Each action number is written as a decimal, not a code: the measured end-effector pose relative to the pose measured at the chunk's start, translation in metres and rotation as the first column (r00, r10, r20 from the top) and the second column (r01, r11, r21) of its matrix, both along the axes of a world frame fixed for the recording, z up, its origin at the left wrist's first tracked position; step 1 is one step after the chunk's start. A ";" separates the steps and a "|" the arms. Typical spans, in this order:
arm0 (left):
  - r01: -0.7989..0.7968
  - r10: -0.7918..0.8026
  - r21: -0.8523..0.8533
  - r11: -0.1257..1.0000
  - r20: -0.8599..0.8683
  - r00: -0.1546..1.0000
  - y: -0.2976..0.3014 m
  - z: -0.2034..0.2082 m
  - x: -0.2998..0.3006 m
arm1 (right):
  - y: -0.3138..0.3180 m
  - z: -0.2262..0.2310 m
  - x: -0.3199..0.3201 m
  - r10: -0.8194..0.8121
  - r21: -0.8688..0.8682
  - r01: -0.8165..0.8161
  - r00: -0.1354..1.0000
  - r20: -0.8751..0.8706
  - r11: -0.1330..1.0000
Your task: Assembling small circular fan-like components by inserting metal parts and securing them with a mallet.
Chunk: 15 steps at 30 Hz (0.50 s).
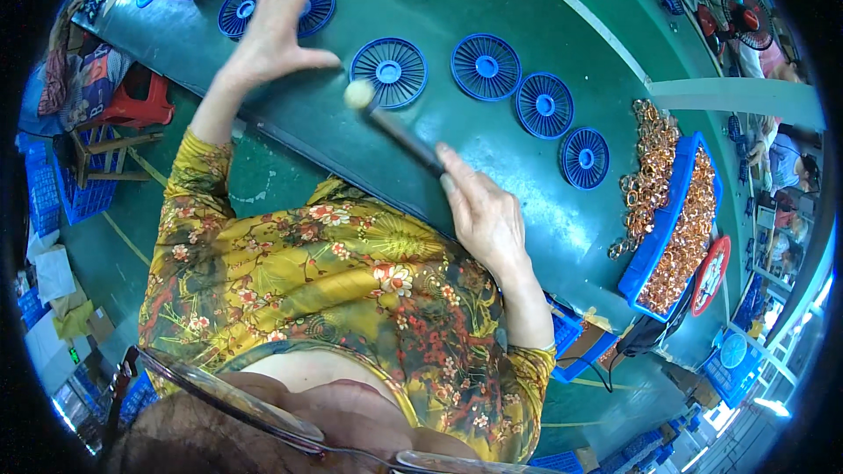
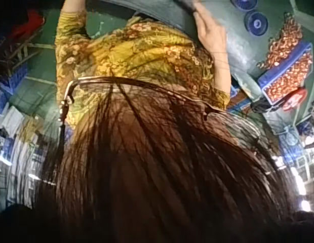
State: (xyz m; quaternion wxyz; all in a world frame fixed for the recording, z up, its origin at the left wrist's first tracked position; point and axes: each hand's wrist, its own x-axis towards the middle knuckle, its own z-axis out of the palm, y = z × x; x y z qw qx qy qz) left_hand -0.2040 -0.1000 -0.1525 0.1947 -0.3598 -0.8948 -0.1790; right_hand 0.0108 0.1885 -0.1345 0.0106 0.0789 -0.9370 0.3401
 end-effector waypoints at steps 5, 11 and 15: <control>-0.134 0.134 -0.009 0.991 0.104 0.986 -0.027 -0.004 -0.010 | -0.002 -0.001 0.000 0.049 0.126 -0.062 0.994 0.101 0.990; 0.038 -0.074 0.151 0.988 0.244 0.967 0.016 -0.010 0.038 | -0.008 0.020 -0.027 -0.110 -0.098 0.099 0.987 -0.116 0.990; 0.008 -0.064 0.191 0.982 0.289 0.955 0.020 -0.010 0.043 | -0.034 0.012 -0.045 -0.053 0.267 0.022 0.993 0.110 0.963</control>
